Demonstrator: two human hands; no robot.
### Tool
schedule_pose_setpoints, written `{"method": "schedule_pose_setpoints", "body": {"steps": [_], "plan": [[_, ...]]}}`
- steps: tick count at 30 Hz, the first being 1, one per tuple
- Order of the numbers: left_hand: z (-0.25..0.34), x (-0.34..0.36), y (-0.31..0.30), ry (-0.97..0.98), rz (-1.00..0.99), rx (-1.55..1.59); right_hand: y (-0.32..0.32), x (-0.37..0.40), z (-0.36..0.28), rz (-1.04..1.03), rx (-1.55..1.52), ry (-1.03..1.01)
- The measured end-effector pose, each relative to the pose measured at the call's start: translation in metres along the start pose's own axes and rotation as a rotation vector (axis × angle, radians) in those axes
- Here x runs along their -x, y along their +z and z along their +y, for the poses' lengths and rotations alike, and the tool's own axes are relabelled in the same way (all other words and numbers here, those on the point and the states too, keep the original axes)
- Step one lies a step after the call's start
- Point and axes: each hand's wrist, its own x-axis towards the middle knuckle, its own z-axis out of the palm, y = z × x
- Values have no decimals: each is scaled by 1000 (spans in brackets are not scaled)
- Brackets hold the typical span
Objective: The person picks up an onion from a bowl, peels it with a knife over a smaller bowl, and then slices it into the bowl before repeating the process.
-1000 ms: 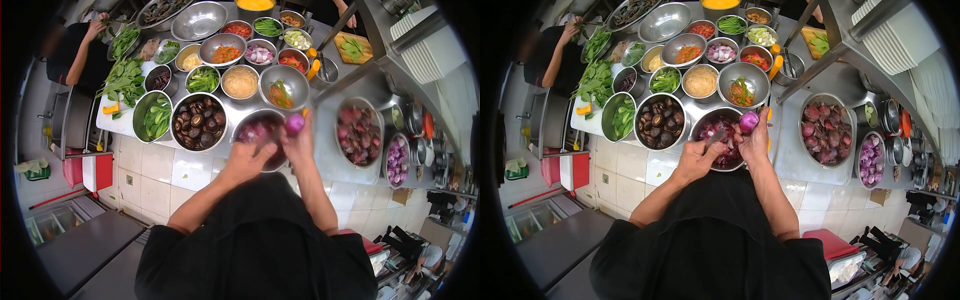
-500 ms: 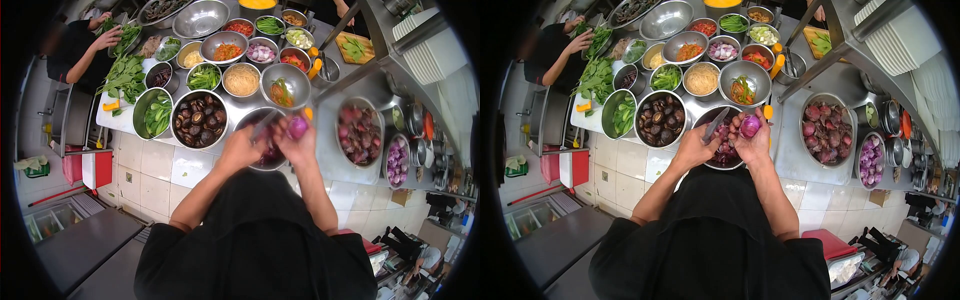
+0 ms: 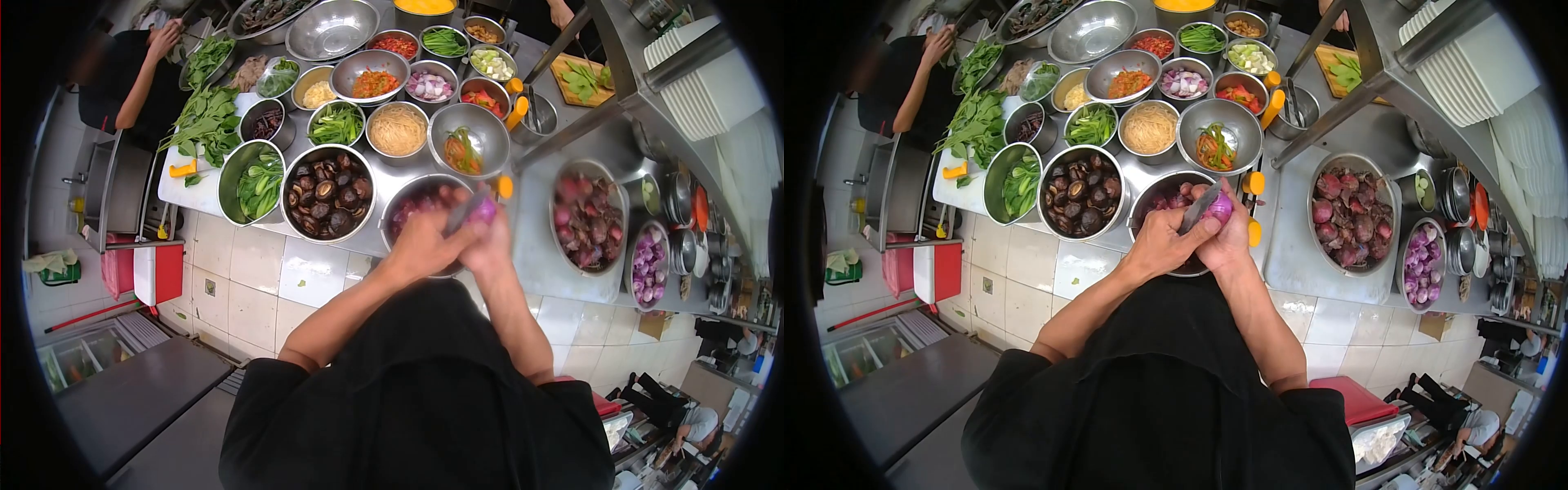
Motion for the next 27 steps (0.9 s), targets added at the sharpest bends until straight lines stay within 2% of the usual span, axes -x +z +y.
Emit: {"method": "schedule_pose_setpoints", "body": {"steps": [14,17,23,27], "plan": [[3,5,-1,-61,-5,63,-4,-7,10,-60,149,-185],[2,5,1,-1,22,79,-9,-9,9,-98,147,-215],[-13,5,10,43,120,67,10,-7,17,209,81,-335],[8,13,7,124,105,49,-10,-13,12,200,143,-240]]}}
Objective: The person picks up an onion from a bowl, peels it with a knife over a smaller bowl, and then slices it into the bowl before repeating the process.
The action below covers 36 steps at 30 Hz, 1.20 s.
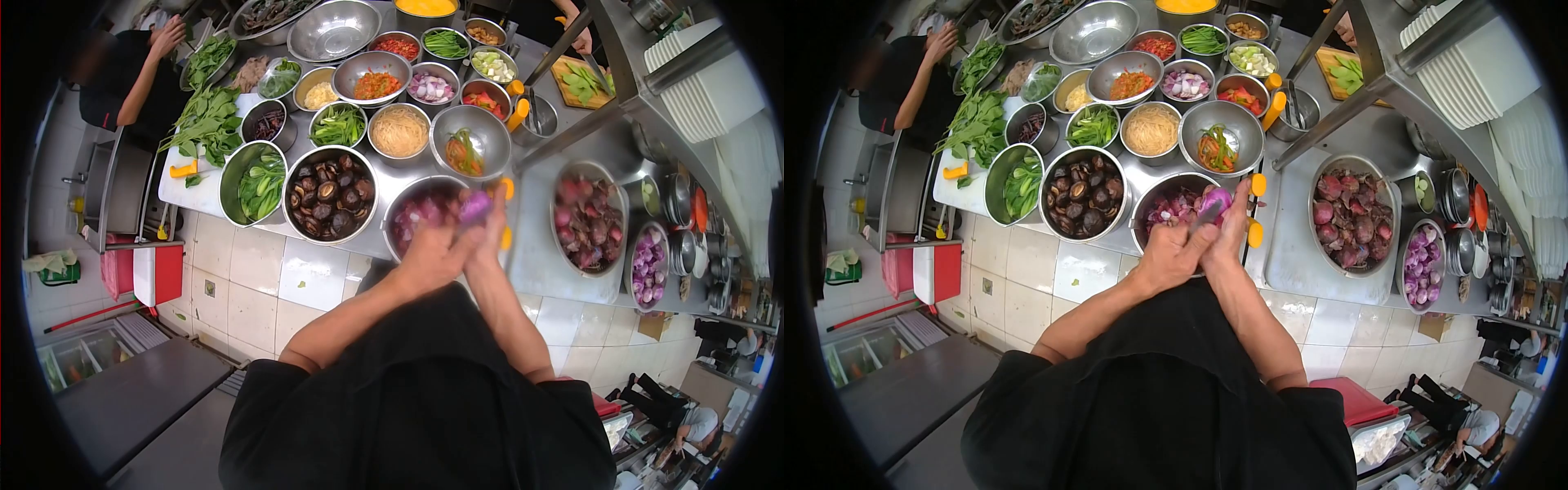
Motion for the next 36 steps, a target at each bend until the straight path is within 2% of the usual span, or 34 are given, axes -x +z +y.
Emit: {"method": "schedule_pose_setpoints", "body": {"steps": [2,5,6,10,13,16,19,22,25,28,31,32,36], "plan": [[7,3,1,99,-29,22,-3,-2,-3,-24,33,24],[-8,4,-5,66,14,-2,-10,-19,3,-31,-61,1],[-4,1,-7,45,59,54,-9,-17,0,-60,-37,21],[-11,-5,-34,-267,-25,-141,-3,1,-13,-131,46,74],[-31,-7,-37,-219,-43,-317,-2,8,-14,-163,38,88],[-36,-9,-44,-263,-85,-449,-9,6,-11,-195,-12,137],[-43,-10,-49,-164,-67,-408,5,14,-6,-52,2,82],[-46,-12,-54,-116,-101,-361,3,12,-2,-3,36,60],[-42,-15,-58,-177,-144,-297,12,19,-1,62,60,33],[-22,-18,-62,-263,-224,-65,12,23,-3,79,67,70],[-24,-16,-63,-269,-253,-122,1,26,-1,-114,-71,132],[-20,-16,-64,-266,-285,-144,1,26,0,-49,-60,126],[0,-19,-70,-218,-357,-250,17,40,2,-69,24,18]]}}
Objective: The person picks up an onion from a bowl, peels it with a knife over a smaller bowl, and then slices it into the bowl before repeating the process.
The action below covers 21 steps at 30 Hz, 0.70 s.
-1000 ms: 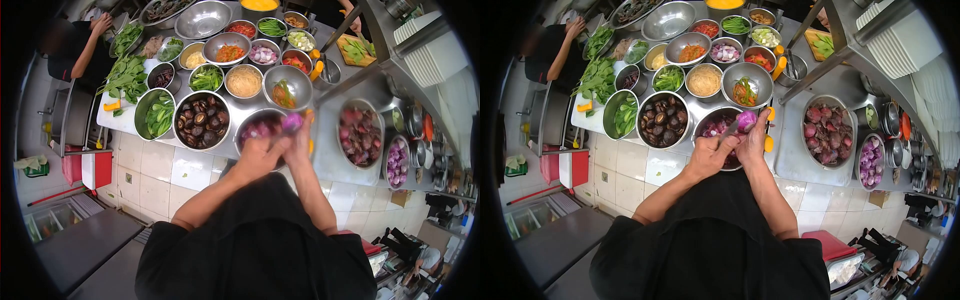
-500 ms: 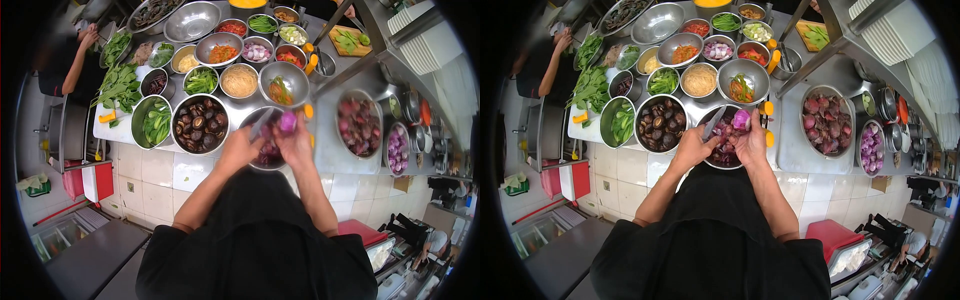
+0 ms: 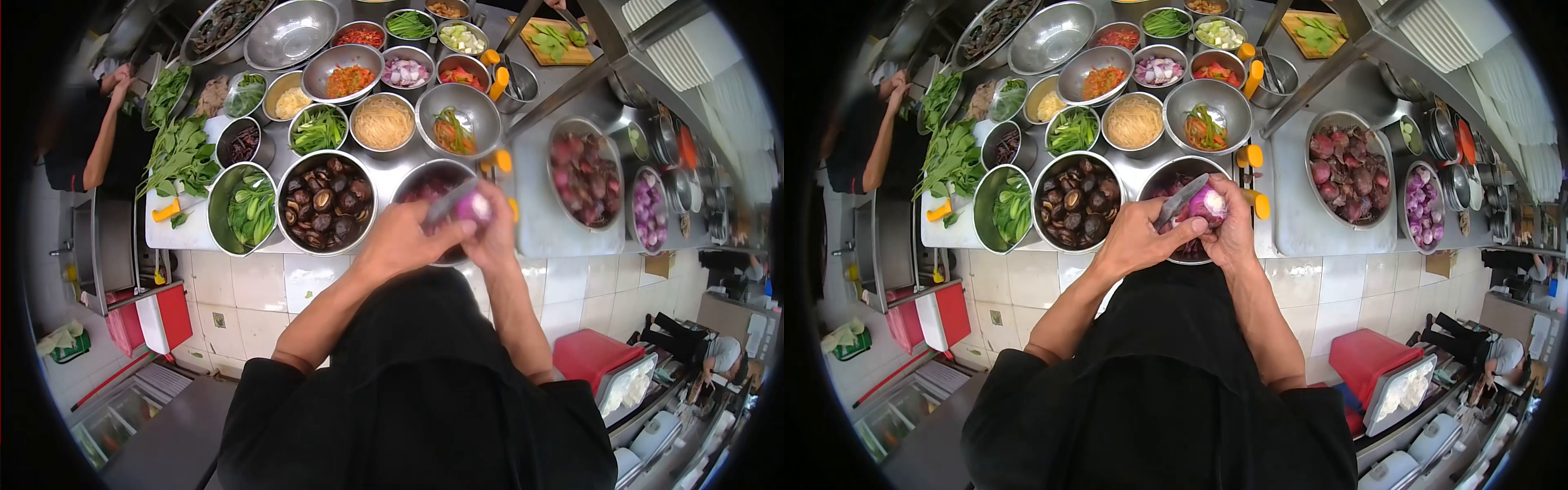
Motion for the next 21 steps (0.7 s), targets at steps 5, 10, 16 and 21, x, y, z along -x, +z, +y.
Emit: {"method": "schedule_pose_setpoints", "body": {"steps": [5,10,16,21], "plan": [[-3,-1,-2,78,27,-96,-11,0,6,-86,97,-73],[-8,-2,-1,117,34,-142,-12,5,0,-165,225,-80],[-10,-4,-2,58,-40,-81,9,7,-5,-109,445,-170],[-3,-4,9,195,81,-34,6,5,-19,-99,466,-26]]}}
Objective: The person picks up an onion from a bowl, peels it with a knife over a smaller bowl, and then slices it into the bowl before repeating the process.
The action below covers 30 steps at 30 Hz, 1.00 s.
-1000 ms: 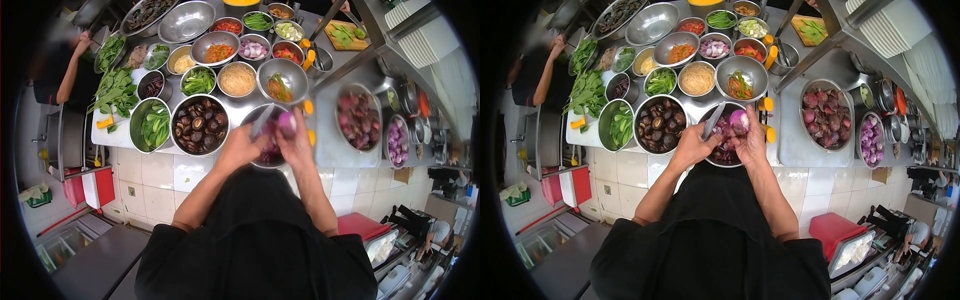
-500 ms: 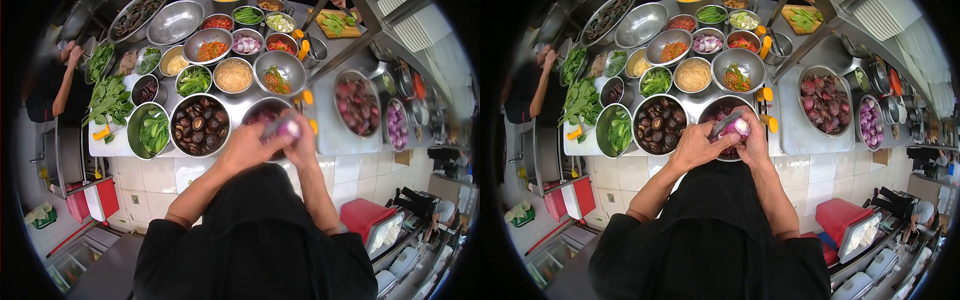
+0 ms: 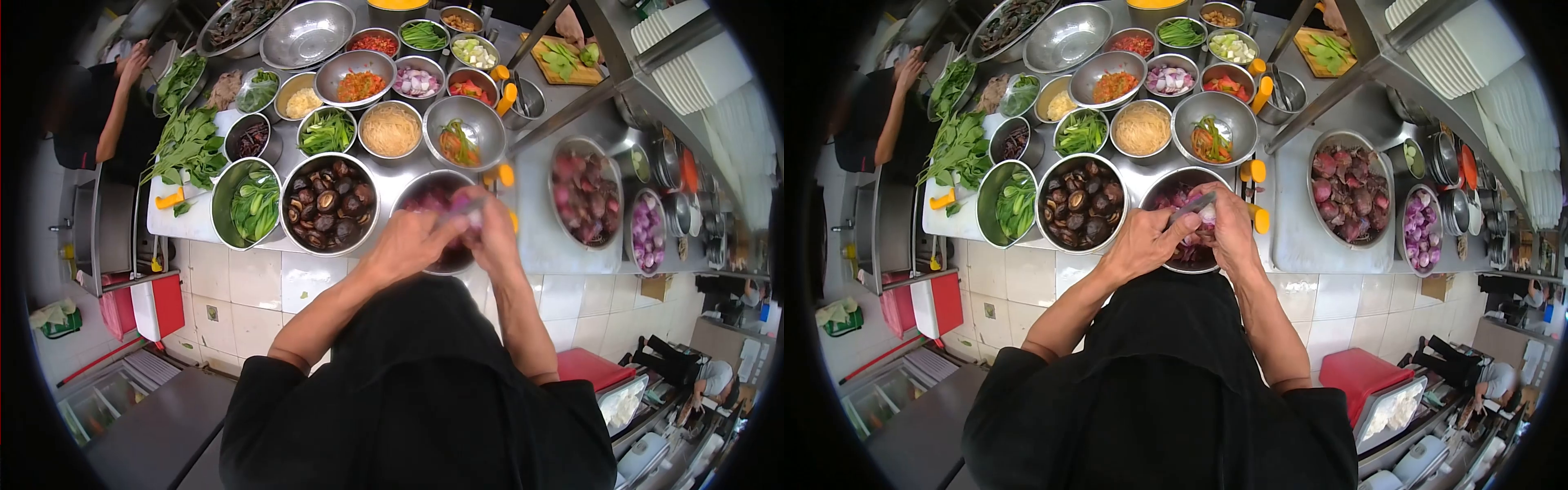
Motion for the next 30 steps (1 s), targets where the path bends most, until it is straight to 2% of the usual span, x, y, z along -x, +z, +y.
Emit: {"method": "schedule_pose_setpoints", "body": {"steps": [3,6,7,8,10,11,14,15,18,19,22,25,28,30], "plan": [[4,1,15,170,128,6,-8,-5,-9,8,20,65],[11,5,28,245,156,-48,-4,-15,-3,150,-157,-77],[10,7,31,237,118,-67,-6,-21,-9,252,-174,50],[9,8,35,231,80,-85,-15,-25,-10,191,-198,83],[11,10,38,181,131,-57,-35,-32,-11,75,-249,148],[11,10,39,156,155,-44,-39,-35,-8,108,-300,127],[0,7,37,-74,142,-121,-54,-40,-9,15,-430,164],[-8,7,38,-91,145,-97,-62,-42,-8,-96,-456,174],[-22,3,42,-122,181,-291,-68,-43,-6,-76,-462,189],[-20,2,39,-201,121,-333,-68,-42,-8,-77,-465,198],[-23,-1,38,-227,91,-344,-69,-39,-11,-91,-483,217],[-19,-4,40,-221,105,-202,-67,-38,-8,-107,-506,212],[-7,-9,52,-161,136,272,-59,-35,-6,-81,-528,186],[5,-14,59,-123,147,312,-53,-35,1,-45,-570,158]]}}
